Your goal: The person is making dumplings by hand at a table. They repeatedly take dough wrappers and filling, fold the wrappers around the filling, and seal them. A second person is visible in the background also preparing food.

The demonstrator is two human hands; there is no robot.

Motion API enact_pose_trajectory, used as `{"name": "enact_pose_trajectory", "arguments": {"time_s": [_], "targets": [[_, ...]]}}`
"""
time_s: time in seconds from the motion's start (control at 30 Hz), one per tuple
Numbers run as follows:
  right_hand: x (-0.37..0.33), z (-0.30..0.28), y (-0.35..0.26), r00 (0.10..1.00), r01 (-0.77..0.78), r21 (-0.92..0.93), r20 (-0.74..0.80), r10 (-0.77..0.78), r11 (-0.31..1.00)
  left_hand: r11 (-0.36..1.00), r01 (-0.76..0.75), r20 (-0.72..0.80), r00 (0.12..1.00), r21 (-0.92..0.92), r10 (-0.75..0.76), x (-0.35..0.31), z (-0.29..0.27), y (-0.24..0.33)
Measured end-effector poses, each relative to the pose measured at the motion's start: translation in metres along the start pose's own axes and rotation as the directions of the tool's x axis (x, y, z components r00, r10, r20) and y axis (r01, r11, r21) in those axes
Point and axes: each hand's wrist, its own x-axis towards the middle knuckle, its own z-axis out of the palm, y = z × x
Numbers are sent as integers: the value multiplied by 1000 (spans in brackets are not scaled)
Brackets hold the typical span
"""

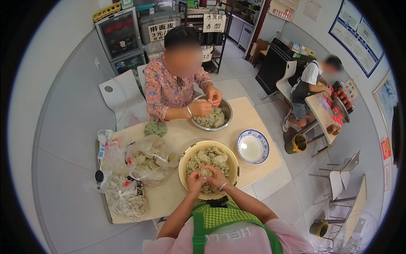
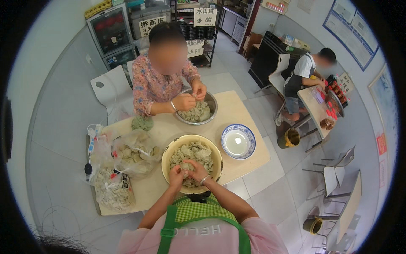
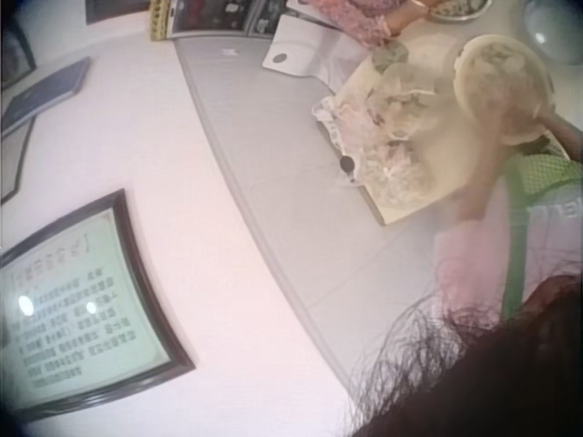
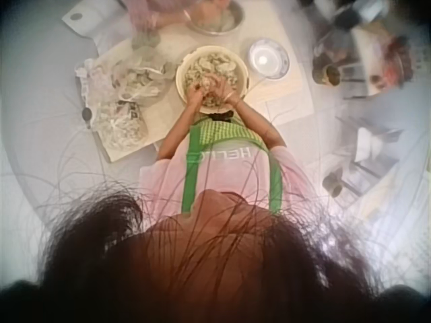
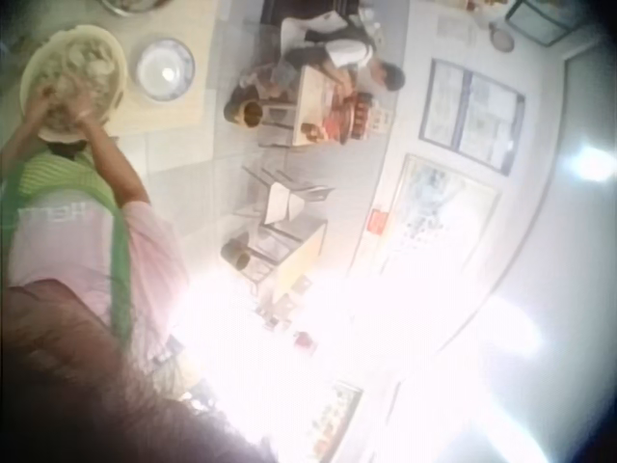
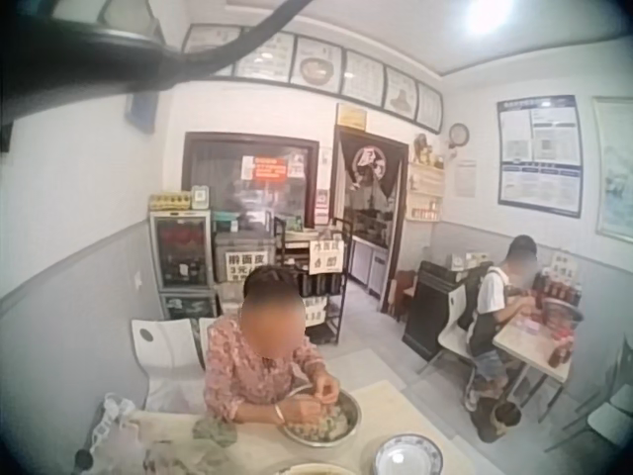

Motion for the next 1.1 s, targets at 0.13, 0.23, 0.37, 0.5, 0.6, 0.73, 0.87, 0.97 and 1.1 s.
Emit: {"name": "enact_pose_trajectory", "arguments": {"time_s": [0.13, 0.23, 0.37, 0.5, 0.6, 0.73, 0.87, 0.97, 1.1], "targets": [[2, 2, 21, 997, -22, -76, -77, 16, 997, 980, -88, -56, 993, 178, 99, 11, -3, -19], [6, 5, 45, 959, 138, -388, -178, -221, 911, 843, -197, -71, 961, 501, 267, 11, 5, -18], [9, 7, 47, 946, 68, -503, -243, -216, 862, 678, -228, 92, 968, 699, 232, 6, 5, -4], [8, 3, 30, 921, -140, -365, -390, -15, 920, 693, -186, 145, 982, 697, 117, -12, 19, 27], [17, -12, 52, 885, -78, -459, -441, -150, 885, 749, -330, 119, 939, 575, 322, -1, 15, 3], [17, -17, 61, 893, -66, -381, -434, -116, 922, 942, 67, 106, 989, 330, -107, 14, -4, -3], [13, -13, 51, 902, -168, -168, -424, 83, 971, 955, 251, 184, 958, -160, -221, 11, -4, -8], [7, -13, 43, 921, -141, -188, -386, 60, 972, 982, 165, 166, 975, -88, -149, 8, -7, -2], [1, -8, 35, 957, 51, -234, -267, -115, 971, 984, 179, 159, 972, -21, -173, 10, -10, 0]]}}
